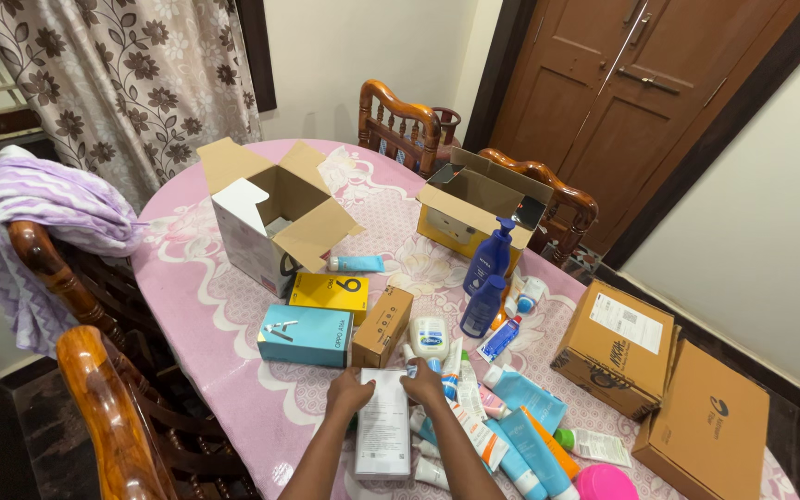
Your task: The person unboxes various packages on a table, removing a smartphone box, a smaller rectangular box, and several cosmetic items, then places them into a larger cardboard box.
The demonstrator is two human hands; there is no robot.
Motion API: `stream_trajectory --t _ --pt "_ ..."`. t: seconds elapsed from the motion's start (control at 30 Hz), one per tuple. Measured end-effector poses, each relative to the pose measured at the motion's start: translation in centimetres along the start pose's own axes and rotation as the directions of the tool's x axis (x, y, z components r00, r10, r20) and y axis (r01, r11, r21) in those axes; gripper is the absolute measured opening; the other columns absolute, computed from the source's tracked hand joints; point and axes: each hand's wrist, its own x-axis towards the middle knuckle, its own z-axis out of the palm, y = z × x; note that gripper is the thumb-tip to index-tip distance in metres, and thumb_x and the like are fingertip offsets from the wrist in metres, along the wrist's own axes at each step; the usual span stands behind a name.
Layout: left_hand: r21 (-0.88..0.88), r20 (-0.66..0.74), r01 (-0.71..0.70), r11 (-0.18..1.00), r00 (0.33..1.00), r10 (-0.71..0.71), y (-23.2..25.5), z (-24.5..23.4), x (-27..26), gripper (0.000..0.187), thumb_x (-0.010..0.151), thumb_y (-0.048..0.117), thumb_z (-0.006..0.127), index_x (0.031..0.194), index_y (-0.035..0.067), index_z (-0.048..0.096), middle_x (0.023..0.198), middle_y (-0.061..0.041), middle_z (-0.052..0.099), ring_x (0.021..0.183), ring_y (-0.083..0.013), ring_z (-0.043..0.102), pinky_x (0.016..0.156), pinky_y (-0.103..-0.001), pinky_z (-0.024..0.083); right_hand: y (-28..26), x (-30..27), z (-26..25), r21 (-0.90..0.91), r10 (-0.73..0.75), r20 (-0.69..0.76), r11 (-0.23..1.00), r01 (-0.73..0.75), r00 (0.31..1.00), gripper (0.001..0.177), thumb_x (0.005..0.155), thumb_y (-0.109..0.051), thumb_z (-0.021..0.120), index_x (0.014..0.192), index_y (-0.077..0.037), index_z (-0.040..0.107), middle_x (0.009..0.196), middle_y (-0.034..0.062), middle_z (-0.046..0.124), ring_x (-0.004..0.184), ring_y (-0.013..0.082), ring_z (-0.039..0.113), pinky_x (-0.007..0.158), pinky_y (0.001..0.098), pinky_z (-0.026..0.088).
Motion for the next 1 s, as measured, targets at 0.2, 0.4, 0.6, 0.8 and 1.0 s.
stream_trajectory --t 0.2,0.4,0.6,0.8,1.0 --pt "-0.252 0.071 0.035 0.967 0.997 -0.018 2.0 -0.1 0.2 0.087 0.077 0.025 0.077 0.156 0.016 0.041 0.133 -0.019 0.071 0.126 -0.0302 0.068 0.107 -0.037 0.052 -0.1 1.3 -0.6 -0.007 -0.06 -0.132 0.998 0.059 0.989 0.061 0.078 -0.026 0.072 0.137 -0.015 0.057 0.097 0.0164 0.077 0.088 0.0289 0.077 0.083 0.0382 0.059" --pt "-0.627 0.056 -0.141 0.767 0.973 0.224 0.7 2.3 3.1 0.087 0.078 0.008 0.078 0.153 0.015 0.035 0.138 -0.012 0.06 0.124 -0.0233 0.063 0.103 -0.036 0.052 -0.5 2.5 -0.1 -0.045 -0.095 -0.238 0.995 0.087 0.967 0.064 0.08 -0.03 0.073 0.139 -0.016 0.054 0.105 0.0161 0.076 0.1 0.031 0.073 0.092 0.0392 0.055" --pt "-0.477 -0.534 -0.062 0.877 0.813 -0.233 -1.8 -1.5 2.8 0.037 0.086 0.029 0.071 0.119 0.015 0.064 0.12 -0.008 0.071 0.113 -0.0264 0.066 0.096 -0.041 0.054 -3.3 -1.3 2.9 -0.534 -0.613 -0.212 0.725 0.435 0.761 0.07 0.08 -0.044 0.079 0.139 -0.015 0.054 0.147 0.0203 0.049 0.139 0.0372 0.044 0.114 0.0532 0.042" --pt "-0.282 -0.802 0.044 0.958 0.537 -0.261 -4.8 -7.8 6.2 0.09 0.07 0.045 0.083 0.147 0.013 0.049 0.144 -0.02 0.05 0.13 -0.042 0.047 0.101 -0.057 0.042 -8.7 -8.1 2.2 -0.576 -0.235 0.105 0.777 0.252 0.966 0.089 0.078 -0.052 0.082 0.153 -0.026 0.041 0.166 0.0216 0.011 0.155 0.0456 0.002 0.112 0.0798 0.021" --pt "-0.228 -0.566 0.008 0.974 0.813 -0.14 -7.2 -10.9 9.5 0.118 0.063 0.057 0.086 0.161 0.014 0.036 0.147 -0.017 0.051 0.13 -0.0395 0.056 0.103 -0.05 0.051 -9.4 -7.7 1.5 -0.543 -0.28 0.045 0.799 0.259 0.959 0.093 0.069 -0.041 0.083 0.152 -0.028 0.042 0.166 0.0202 0.012 0.155 0.0416 0.007 0.111 0.0772 0.026"
